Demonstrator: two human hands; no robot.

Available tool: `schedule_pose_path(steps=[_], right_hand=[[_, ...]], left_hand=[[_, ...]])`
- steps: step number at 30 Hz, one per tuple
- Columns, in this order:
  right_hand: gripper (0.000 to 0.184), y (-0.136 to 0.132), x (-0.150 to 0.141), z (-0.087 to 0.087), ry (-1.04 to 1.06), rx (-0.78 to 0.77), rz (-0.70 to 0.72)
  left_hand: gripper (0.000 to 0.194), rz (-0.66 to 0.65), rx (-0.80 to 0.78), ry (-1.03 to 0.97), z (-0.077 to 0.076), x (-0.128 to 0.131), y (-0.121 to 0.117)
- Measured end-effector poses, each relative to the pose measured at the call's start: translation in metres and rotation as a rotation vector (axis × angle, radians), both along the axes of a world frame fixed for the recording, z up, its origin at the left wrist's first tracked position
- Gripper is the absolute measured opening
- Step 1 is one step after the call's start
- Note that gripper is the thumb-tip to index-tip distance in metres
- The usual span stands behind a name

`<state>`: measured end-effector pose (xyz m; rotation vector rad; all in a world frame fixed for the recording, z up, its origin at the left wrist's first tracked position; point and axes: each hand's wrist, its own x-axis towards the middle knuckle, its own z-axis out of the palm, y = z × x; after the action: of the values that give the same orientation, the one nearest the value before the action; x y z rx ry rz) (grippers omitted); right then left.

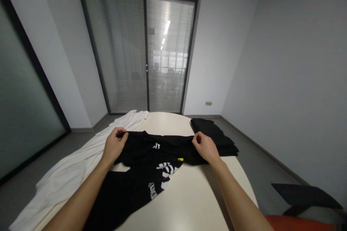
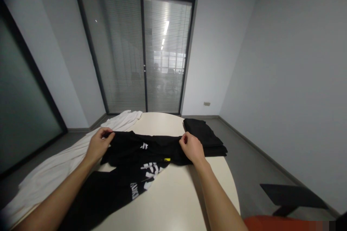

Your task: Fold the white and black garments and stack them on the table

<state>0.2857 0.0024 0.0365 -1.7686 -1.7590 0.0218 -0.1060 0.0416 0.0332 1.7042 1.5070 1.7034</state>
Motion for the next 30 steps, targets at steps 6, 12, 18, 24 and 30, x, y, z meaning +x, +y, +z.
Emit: schedule_pose_path(steps=[6, 12, 18, 24, 30], right_hand=[[0.033, -0.005, -0.005, 0.001, -0.147, 0.002, 0.178], [0.016, -0.001, -0.012, -0.008, -0.205, -0.143, 0.142], [0.020, -0.001, -0.013, -0.003, 0.104, -0.166, 0.096], [0.016, 0.000, -0.012, 0.004, 0.571, -0.411, 0.121], [0.027, 0.009, 0.001, 0.023, 0.624, -0.715, 0.123]], left_hand=[[0.034, -0.055, -0.072, 0.057, -0.002, 0.000, 0.001], [0.023, -0.040, -0.029, 0.110, 0.000, -0.002, 0.000], [0.014, 0.051, -0.129, 0.329, 0.003, -0.010, 0.000], [0.023, 0.099, -0.202, 0.701, 0.002, -0.021, -0.002], [0.013, 0.060, -0.526, 0.518, 0.014, -0.021, 0.003]])
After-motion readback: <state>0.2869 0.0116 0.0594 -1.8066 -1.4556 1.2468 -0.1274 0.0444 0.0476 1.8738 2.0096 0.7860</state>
